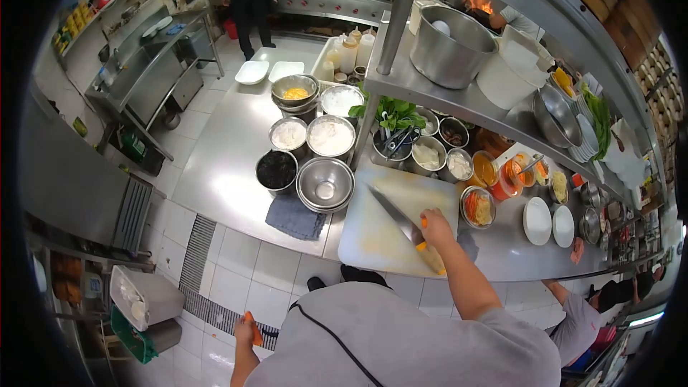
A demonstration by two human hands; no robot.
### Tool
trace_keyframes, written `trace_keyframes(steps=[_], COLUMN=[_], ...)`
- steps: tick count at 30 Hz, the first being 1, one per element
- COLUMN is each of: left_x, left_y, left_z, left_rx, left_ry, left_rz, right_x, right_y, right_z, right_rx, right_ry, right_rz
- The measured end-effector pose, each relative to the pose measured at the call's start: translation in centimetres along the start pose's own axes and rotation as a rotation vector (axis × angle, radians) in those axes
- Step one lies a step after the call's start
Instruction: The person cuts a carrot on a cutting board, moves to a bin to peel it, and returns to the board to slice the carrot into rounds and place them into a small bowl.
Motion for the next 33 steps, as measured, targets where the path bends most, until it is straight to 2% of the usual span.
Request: trace_keyframes(steps=[1,3,4,5,6,7,8,9,11,12,14,15,17,18,20,21,23,27,28,31,33], left_x=[-4.1,-6.7,-7.0,-7.4,-7.8,-7.6,-6.4,-6.3,-7.9,-8.6,-8.2,-7.5,-7.2,-7.1,-7.2,-7.1,-7.2,-7.1,-7.2,-7.3,-6.9], left_y=[0.1,-1.1,-1.3,-1.0,-0.5,-0.1,0.4,1.7,6.0,8.0,10.1,11.0,12.4,13.0,13.9,14.5,15.0,16.0,16.2,16.5,17.6], left_z=[3.0,4.4,4.6,4.8,4.9,4.4,2.4,2.0,2.3,2.5,0.9,0.2,-0.4,-0.4,-0.3,-0.2,0.2,-0.3,-0.7,-2.6,-3.8], left_rx=[0.01,-0.055,-0.116,-0.128,-0.119,-0.108,-0.112,-0.056,0.077,0.152,0.182,0.18,0.162,0.145,0.11,0.086,0.026,-0.069,-0.076,-0.126,-0.129], left_ry=[0.402,0.489,0.562,0.561,0.502,0.442,0.571,0.493,0.292,0.17,0.048,0.03,0.045,0.063,0.123,0.164,0.261,0.437,0.441,0.741,0.757], left_rz=[0.276,0.281,0.281,0.284,0.266,0.248,0.242,0.227,0.267,0.321,0.304,0.297,0.301,0.307,0.319,0.325,0.332,0.33,0.34,0.376,0.442], right_x=[-1.9,-4.9,-5.7,-6.4,-6.8,-6.3,-6.3,-6.4,-7.0,-7.2,-7.2,-7.6,-8.6,-8.9,-7.6,-6.7,-4.6,-0.9,-0.6,-0.6,-0.7], right_y=[-0.6,-1.5,-1.7,-2.0,-2.3,-2.0,-1.8,-1.8,-1.6,-1.6,-1.8,-2.1,-3.4,-3.9,-4.8,-5.0,-5.7,-5.7,-5.6,-5.2,-4.8], right_z=[-0.5,-0.8,-0.6,-0.9,-1.1,-0.6,-0.4,-0.2,-0.1,-0.1,0.0,-0.3,-1.0,-1.2,-1.0,-1.2,-1.1,0.1,0.1,0.4,0.4], right_rx=[-0.069,-0.13,-0.089,-0.047,-0.045,-0.036,-0.024,-0.022,-0.063,-0.062,-0.109,-0.119,0.025,0.018,-0.055,-0.047,-0.052,0.027,0.081,0.201,0.264], right_ry=[-0.06,-0.124,-0.247,-0.373,-0.384,-0.709,-1.031,-1.037,-1.693,-1.697,-1.981,-1.987,-1.996,-1.999,-1.43,-1.428,-0.618,-0.54,-0.493,-0.392,-0.339], right_rz=[0.062,0.139,0.015,-0.113,-0.107,-0.239,-0.375,-0.377,-0.413,-0.424,-0.406,-0.426,-0.343,-0.36,-0.493,-0.509,-0.142,0.001,0.036,0.125,0.179])
Point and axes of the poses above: each hand's wrist, its own y-axis away from the middle knuckle, its own z-axis out of the back of the hand, x = y × z, the point moved 2 cm from there along -y, towards the middle knuckle, and after that the axes turned 9 degrees about -y, right-handed, at the moved point
